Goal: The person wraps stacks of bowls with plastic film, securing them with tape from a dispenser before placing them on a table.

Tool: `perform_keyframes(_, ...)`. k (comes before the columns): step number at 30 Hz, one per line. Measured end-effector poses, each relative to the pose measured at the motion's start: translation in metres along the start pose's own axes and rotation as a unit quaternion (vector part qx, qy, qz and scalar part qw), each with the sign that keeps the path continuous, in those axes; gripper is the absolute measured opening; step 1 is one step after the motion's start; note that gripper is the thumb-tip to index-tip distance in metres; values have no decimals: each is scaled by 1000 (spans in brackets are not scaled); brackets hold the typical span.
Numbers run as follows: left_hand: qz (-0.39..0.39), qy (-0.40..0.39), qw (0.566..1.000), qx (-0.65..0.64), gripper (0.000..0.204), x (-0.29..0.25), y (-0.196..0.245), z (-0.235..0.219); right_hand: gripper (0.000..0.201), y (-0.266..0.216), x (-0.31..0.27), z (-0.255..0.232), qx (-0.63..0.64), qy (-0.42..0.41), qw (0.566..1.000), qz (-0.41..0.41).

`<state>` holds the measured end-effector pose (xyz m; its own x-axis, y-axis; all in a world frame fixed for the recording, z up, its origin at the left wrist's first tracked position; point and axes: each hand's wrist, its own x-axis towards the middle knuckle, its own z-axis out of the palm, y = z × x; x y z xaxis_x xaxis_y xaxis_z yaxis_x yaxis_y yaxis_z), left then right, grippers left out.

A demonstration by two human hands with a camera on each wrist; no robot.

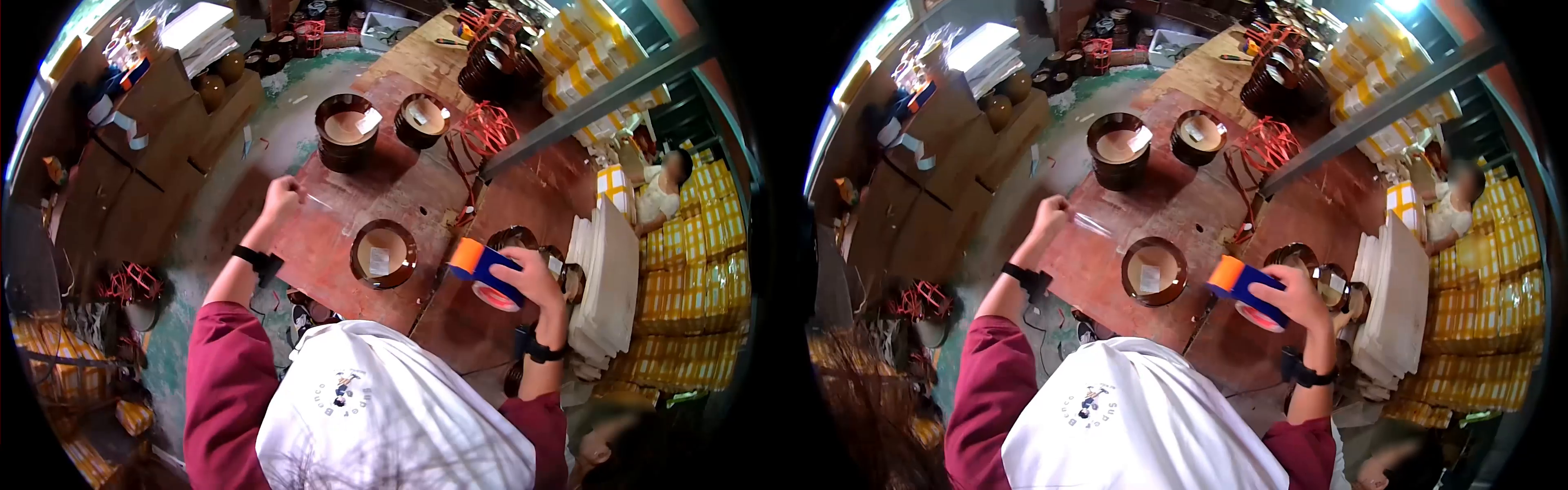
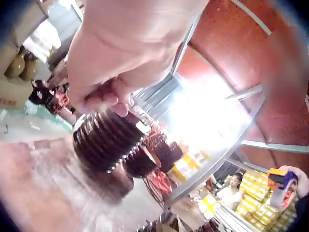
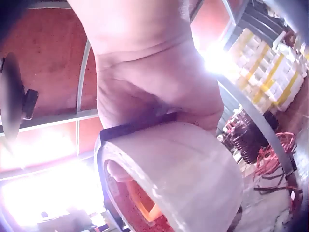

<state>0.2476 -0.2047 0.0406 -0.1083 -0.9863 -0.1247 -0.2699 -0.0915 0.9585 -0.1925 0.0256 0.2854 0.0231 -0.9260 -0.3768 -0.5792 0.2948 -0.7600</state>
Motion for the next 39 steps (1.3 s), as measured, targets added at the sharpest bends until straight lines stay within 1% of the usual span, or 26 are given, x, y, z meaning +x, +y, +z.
perform_keyframes(1, 35, -16, 999, 7, 10, 2, -33, 8, 32, -4, -5, -1, 10, -4, 1000, 16)
perform_keyframes(2, 23, -16, 998, 60, 9, 3, -54, 19, 32, -9, -9, 0, 20, -9, 999, 33)
perform_keyframes(3, 3, -11, 998, 62, 16, 1, -60, 30, 32, -11, -10, 3, 17, -3, 999, 37)
perform_keyframes(4, -54, -1, 998, 33, 15, -1, -62, 45, 33, -13, -9, 6, 14, 3, 999, 40)
perform_keyframes(5, -75, -14, 997, 4, 15, 0, -72, 55, 33, -16, -7, 9, 10, 11, 999, 42)
perform_keyframes(6, -74, -39, 995, -60, 16, 4, -100, 66, 34, -24, -2, 12, -3, 9, 999, 44)
perform_keyframes(7, -82, -34, 994, -61, 15, 10, -134, 80, 35, -33, 3, 15, -16, 8, 999, 46)
perform_keyframes(8, -90, -30, 994, -63, 15, 11, -154, 90, 35, -41, 8, 19, -28, 8, 998, 50)
perform_keyframes(9, -104, -23, 994, -33, 16, 6, -152, 90, 37, -43, 17, 25, -55, 5, 998, 26)
perform_keyframes(11, -134, -11, 990, 27, 17, -4, -146, 91, 38, -54, 30, 33, -68, -2, 997, 38)
perform_keyframes(14, -130, 21, 991, 14, 10, -4, -146, 90, 39, -63, 34, 40, -78, -1, 996, 36)
perform_keyframes(16, -104, 63, 992, 42, 6, 2, -142, 84, 39, -63, 34, 39, -90, 0, 996, 30)
perform_keyframes(17, -92, 83, 991, 57, 4, 4, -141, 80, 35, -70, 30, 35, -116, -5, 993, 24)
perform_keyframes(20, -104, 52, 992, 45, 4, 10, -149, 49, 31, -78, 6, 12, -37, 39, 997, 54)
perform_keyframes(21, -130, -1, 989, 74, 5, 10, -136, 48, 28, -78, 1, 4, -17, 20, 999, 31)
perform_keyframes(23, -138, -21, 987, 74, 6, 4, -113, 54, 29, -85, -5, -2, 3, 27, 999, 37)
perform_keyframes(25, -135, -41, 987, 77, 6, 2, -111, 66, 29, -89, -9, -3, 28, 29, 999, 36)
perform_keyframes(26, -119, -31, 991, 61, 6, -1, -117, 75, 29, -90, -9, -3, 39, 29, 998, 34)
perform_keyframes(28, -85, -11, 996, 27, 7, 0, -144, 103, 28, -93, -10, -3, 60, 32, 997, 28)
perform_keyframes(29, -70, -29, 997, 21, 9, 0, -156, 113, 28, -94, -10, -4, 59, 33, 997, 23)
perform_keyframes(32, -73, -15, 988, 134, 9, -26, -151, 143, 27, -90, -12, -6, 61, 34, 997, 19)
perform_keyframes(34, -87, -53, 987, 124, 12, -39, -156, 158, 28, -74, -11, -12, 62, 35, 997, 25)
perform_keyframes(35, -182, -97, 978, 15, 20, -44, -157, 160, 29, -65, -11, -13, 63, 38, 997, 22)
perform_keyframes(38, -196, -110, 974, -10, 26, -41, -164, 162, 29, -55, -16, -13, 75, 43, 995, 44)
perform_keyframes(39, -242, -129, 961, -27, 26, -42, -147, 155, 29, -48, -17, -12, 83, 47, 994, 48)
